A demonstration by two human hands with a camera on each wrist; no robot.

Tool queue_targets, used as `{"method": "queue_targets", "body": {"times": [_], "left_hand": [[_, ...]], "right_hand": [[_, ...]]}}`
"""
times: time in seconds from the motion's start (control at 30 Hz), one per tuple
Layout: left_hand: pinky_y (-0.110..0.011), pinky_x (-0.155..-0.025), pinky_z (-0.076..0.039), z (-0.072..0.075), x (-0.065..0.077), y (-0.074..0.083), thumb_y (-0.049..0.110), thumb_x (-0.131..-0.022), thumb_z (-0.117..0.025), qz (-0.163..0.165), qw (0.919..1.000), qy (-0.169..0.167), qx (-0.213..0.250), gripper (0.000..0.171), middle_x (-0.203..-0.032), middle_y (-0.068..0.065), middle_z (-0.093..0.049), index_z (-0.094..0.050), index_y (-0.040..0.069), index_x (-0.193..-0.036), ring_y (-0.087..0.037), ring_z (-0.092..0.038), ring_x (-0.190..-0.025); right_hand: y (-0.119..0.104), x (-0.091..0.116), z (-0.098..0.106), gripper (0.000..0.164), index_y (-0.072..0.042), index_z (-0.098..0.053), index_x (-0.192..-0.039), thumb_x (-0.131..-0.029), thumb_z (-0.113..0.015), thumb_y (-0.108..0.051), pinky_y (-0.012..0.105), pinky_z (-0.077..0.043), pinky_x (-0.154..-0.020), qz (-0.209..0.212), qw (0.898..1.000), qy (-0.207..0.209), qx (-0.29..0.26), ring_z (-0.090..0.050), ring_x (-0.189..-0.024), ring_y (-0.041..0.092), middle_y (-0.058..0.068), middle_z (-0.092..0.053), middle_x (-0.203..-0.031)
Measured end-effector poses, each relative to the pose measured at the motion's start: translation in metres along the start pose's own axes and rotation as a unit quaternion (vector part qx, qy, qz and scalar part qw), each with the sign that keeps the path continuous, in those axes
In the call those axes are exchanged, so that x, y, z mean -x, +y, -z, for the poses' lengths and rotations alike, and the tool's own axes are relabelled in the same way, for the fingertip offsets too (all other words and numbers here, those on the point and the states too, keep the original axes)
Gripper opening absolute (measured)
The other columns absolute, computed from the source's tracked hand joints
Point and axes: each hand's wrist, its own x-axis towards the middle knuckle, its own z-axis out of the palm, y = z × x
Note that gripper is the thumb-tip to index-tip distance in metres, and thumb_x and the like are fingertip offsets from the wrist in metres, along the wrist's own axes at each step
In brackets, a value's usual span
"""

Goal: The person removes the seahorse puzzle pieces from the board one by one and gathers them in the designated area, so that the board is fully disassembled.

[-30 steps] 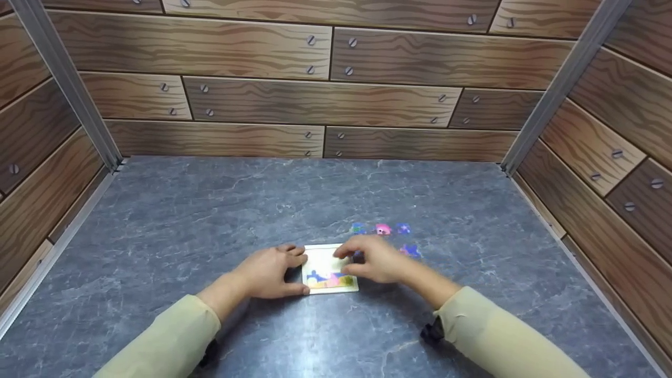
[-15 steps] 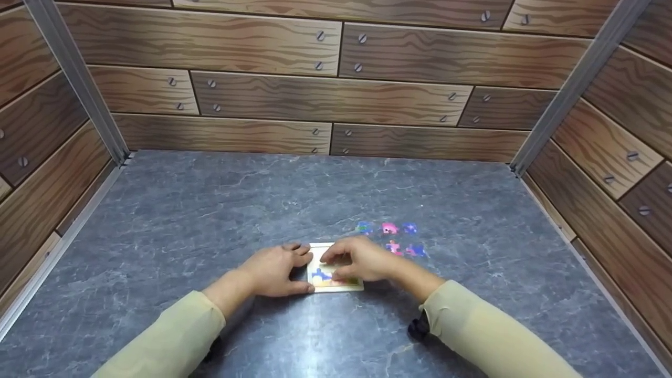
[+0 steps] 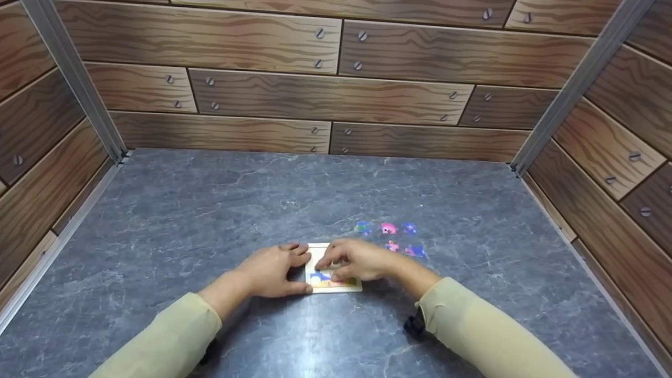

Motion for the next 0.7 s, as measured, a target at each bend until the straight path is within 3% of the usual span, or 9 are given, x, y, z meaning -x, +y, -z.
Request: {"method": "queue_targets", "body": {"times": [0.33, 0.7], "left_hand": [[-0.06, -0.118, -0.039, 0.0007, 0.0005, 0.0006, 0.06, -0.096, -0.072, 0.007, 0.9999, 0.0, 0.011, 0.079, -0.163, -0.014, -0.046, -0.054, 0.012, -0.156, -0.042, -0.04, -0.151], [-0.061, -0.115, -0.042, -0.0018, 0.0, 0.0, 0.058, -0.095, -0.074, -0.002, 0.9998, 0.017, 0.009, 0.077, -0.16, -0.017, -0.05, -0.059, 0.011, -0.153, -0.043, -0.045, -0.148]], "right_hand": [[-0.0018, -0.0021, -0.0004, 0.033, -0.014, -0.078, -0.127, -0.094, -0.079, -0.011, 0.038, -0.049, -0.101, -0.025, 1.0, -0.009, -0.014, -0.061, -0.112, 0.019, 0.003, -0.069, -0.12], [0.0013, -0.0044, -0.0014, 0.031, -0.009, -0.076, -0.122, -0.091, -0.08, -0.003, 0.034, -0.05, -0.096, -0.028, 0.998, -0.011, -0.059, -0.059, -0.106, 0.017, 0.005, -0.067, -0.112]]}}
